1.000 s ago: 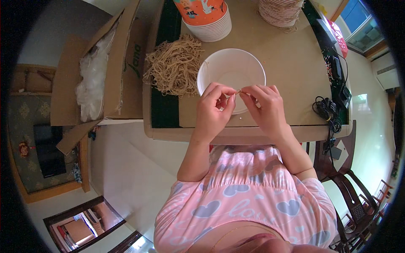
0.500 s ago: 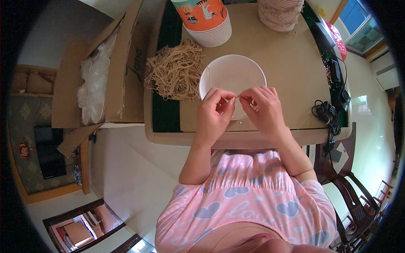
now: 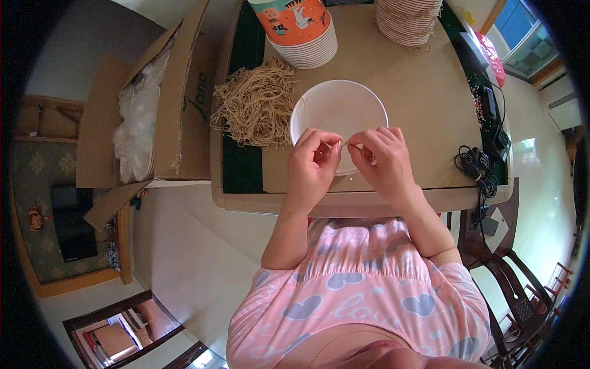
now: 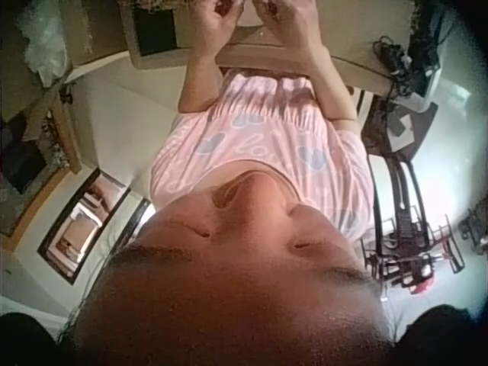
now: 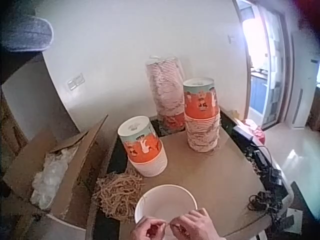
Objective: Preparing and organizing paper cups and rubber bands for packaging on a table.
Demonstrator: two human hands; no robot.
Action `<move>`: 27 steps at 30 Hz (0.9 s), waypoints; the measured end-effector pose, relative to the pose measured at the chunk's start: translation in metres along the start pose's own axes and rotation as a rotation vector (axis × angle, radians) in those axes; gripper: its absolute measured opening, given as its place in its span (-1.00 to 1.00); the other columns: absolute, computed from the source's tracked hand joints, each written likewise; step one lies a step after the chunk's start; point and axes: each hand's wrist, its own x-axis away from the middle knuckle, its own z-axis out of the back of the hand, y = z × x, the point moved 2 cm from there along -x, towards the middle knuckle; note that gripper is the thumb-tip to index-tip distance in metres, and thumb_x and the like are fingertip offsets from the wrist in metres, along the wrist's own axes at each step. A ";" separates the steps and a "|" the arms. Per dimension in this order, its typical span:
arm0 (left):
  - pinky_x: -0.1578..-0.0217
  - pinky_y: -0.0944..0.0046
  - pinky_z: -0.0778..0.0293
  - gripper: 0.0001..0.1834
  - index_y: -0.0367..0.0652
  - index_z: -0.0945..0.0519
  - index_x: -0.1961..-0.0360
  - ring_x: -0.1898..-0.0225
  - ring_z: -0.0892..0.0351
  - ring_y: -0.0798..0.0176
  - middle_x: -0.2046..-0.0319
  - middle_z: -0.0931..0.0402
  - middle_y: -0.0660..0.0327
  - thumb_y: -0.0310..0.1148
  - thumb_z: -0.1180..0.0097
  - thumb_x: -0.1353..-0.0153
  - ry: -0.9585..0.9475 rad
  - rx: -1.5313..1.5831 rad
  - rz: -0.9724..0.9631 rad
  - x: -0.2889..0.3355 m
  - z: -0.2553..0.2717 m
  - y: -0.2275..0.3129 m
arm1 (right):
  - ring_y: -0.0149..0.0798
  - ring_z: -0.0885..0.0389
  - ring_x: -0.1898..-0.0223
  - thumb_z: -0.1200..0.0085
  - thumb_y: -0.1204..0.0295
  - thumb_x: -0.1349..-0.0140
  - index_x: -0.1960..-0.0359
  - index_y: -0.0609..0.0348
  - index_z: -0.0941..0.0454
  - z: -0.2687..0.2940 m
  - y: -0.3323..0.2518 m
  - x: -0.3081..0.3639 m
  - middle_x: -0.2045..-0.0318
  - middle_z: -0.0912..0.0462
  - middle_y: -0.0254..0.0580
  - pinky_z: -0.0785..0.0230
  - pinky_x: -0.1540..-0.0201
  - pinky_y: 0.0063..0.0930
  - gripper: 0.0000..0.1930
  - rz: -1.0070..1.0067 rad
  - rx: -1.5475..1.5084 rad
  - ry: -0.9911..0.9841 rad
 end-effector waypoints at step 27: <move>0.43 0.51 -0.41 -0.95 -0.29 -0.56 0.31 0.43 -0.50 0.49 0.39 -0.49 0.27 -0.58 -0.13 -0.18 0.009 -0.010 -0.007 0.000 0.002 0.003 | -0.18 -0.48 0.48 -0.14 0.40 -0.16 0.28 0.05 -0.52 -0.001 -0.003 -0.002 0.55 -0.52 -0.25 -0.26 0.20 -0.31 -0.88 -0.038 -0.008 -0.030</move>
